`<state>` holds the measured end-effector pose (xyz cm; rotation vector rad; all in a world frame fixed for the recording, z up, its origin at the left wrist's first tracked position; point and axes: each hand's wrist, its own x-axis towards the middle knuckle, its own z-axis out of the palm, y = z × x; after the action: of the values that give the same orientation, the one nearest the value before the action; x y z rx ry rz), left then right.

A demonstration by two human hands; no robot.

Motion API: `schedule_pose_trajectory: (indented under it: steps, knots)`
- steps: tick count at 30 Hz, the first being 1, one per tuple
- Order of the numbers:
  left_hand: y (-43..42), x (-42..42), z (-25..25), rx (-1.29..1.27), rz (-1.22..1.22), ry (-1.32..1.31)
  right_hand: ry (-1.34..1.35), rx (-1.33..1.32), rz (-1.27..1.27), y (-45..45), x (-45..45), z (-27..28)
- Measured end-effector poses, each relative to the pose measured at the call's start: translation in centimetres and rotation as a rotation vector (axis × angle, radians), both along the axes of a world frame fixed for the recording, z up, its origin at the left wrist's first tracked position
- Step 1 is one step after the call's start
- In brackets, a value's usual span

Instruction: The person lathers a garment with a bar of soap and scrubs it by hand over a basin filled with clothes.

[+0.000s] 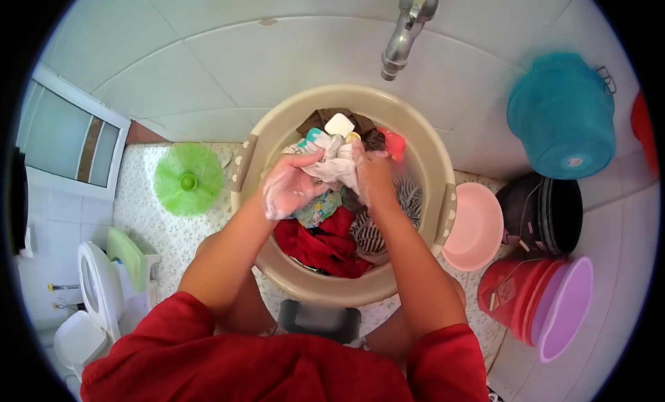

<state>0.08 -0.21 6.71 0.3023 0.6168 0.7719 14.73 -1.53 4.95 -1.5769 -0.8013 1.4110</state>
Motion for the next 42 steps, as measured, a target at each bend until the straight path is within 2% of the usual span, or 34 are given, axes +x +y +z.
schedule_pose_trajectory:
  steps: [1,2,3,4,6,7,8,9,12,13,14,15,16,18,19,21,22,24,25,26,29,30,32,34,35,36,38,40,41,42]
  knots:
    - [0.2,-0.2,-0.4,-0.067,0.043,0.046,0.126,-0.051,0.009,-0.2,-0.1,0.5]
    - [0.5,-0.3,-1.0,-0.133,0.092,0.087,-0.237,0.144,0.120,-1.0,-0.8,-0.3]
    - [1.1,-0.4,-2.1,-0.187,0.029,0.052,-0.470,0.721,0.138,-4.0,-4.1,0.7]
    - [1.3,-0.3,-4.2,-0.188,0.029,0.052,-0.431,0.677,0.185,-4.1,-4.2,1.0]
    - [0.7,-0.2,-6.0,-0.230,-0.209,-0.353,-0.890,0.379,0.426,-5.1,-5.3,2.5]
    - [0.5,-0.2,-6.7,-0.226,-0.141,-0.278,-0.890,0.379,0.426,-4.0,-4.2,2.3]
    - [-1.1,2.4,-2.8,-0.225,0.104,0.114,-0.851,0.293,0.278,-2.0,-2.2,2.0]
    - [-2.1,3.0,-1.4,-0.172,0.059,0.184,-0.814,0.215,0.132,-0.8,-1.1,2.1]
    - [-2.0,2.7,-0.2,-0.109,-0.019,0.297,-0.685,0.243,0.020,-2.0,-3.5,2.6]
    - [-1.8,2.5,-0.1,-0.140,0.072,0.324,-0.676,0.234,0.051,-2.1,-3.4,2.4]
    - [-1.2,2.2,0.1,-0.170,0.163,0.352,-0.706,0.350,0.226,-4.3,-5.1,2.9]
    - [1.3,0.0,-5.0,0.069,0.027,0.103,-0.731,0.464,0.400,-6.7,-6.7,3.8]
    - [1.2,0.2,-5.0,0.069,0.027,0.104,-0.708,0.415,0.443,-6.7,-6.6,4.3]
    - [0.2,1.2,-3.4,-0.132,0.068,0.144,-0.799,0.447,0.341,-5.1,-5.5,2.6]
    - [-1.5,2.3,-2.0,-0.165,0.083,0.279,-0.801,0.447,0.337,-3.5,-4.0,2.1]
    - [-2.8,3.4,0.1,-0.087,0.039,0.306,-0.824,0.441,0.043,-1.0,-1.0,1.8]
    - [-2.9,3.1,0.2,-0.083,-0.005,0.273,-0.825,0.439,0.040,-1.3,-1.3,1.7]
    - [-1.9,2.8,-0.2,-0.126,0.116,0.352,-0.784,0.340,0.186,-2.4,-3.3,2.0]
    - [-0.8,1.9,-1.4,-0.162,0.068,0.221,-0.797,0.528,0.154,-3.6,-4.6,1.3]
    - [0.1,1.2,-2.3,-0.164,0.067,0.222,-0.750,0.491,0.316,-5.0,-5.5,3.0]
    - [1.2,0.8,-5.9,-0.096,-0.132,-0.134,-0.747,0.574,0.340,-5.4,-5.8,3.7]
    - [0.2,1.9,-4.2,-0.097,-0.133,-0.135,-0.840,0.548,0.244,-4.0,-4.6,3.2]
    - [-2.3,3.8,-0.5,-0.141,0.088,0.230,-0.930,0.518,0.146,-1.8,-2.5,2.1]
    - [-2.5,3.1,0.5,-0.066,0.025,0.266,-0.963,0.494,-0.038,-0.7,-1.3,1.3]
    - [-2.1,3.0,0.6,-0.076,0.100,0.303,-0.853,0.460,0.019,-1.7,-2.6,2.3]
    - [-1.4,2.8,0.7,-0.087,0.176,0.338,-0.870,0.297,0.176,-2.9,-4.1,3.4]
    - [1.3,1.3,-4.9,-0.080,0.155,0.325,-0.772,0.529,0.337,-5.7,-6.3,3.8]
    - [1.8,0.7,-7.0,-0.126,0.049,0.108,-0.851,0.486,0.331,-4.8,-5.8,2.9]
    - [-0.4,1.7,-4.2,-0.120,0.094,0.076,-0.934,0.444,0.316,-4.0,-5.0,2.6]
    - [-1.8,3.3,-1.2,-0.125,0.158,0.260,-0.881,0.438,0.221,-2.6,-3.5,2.7]
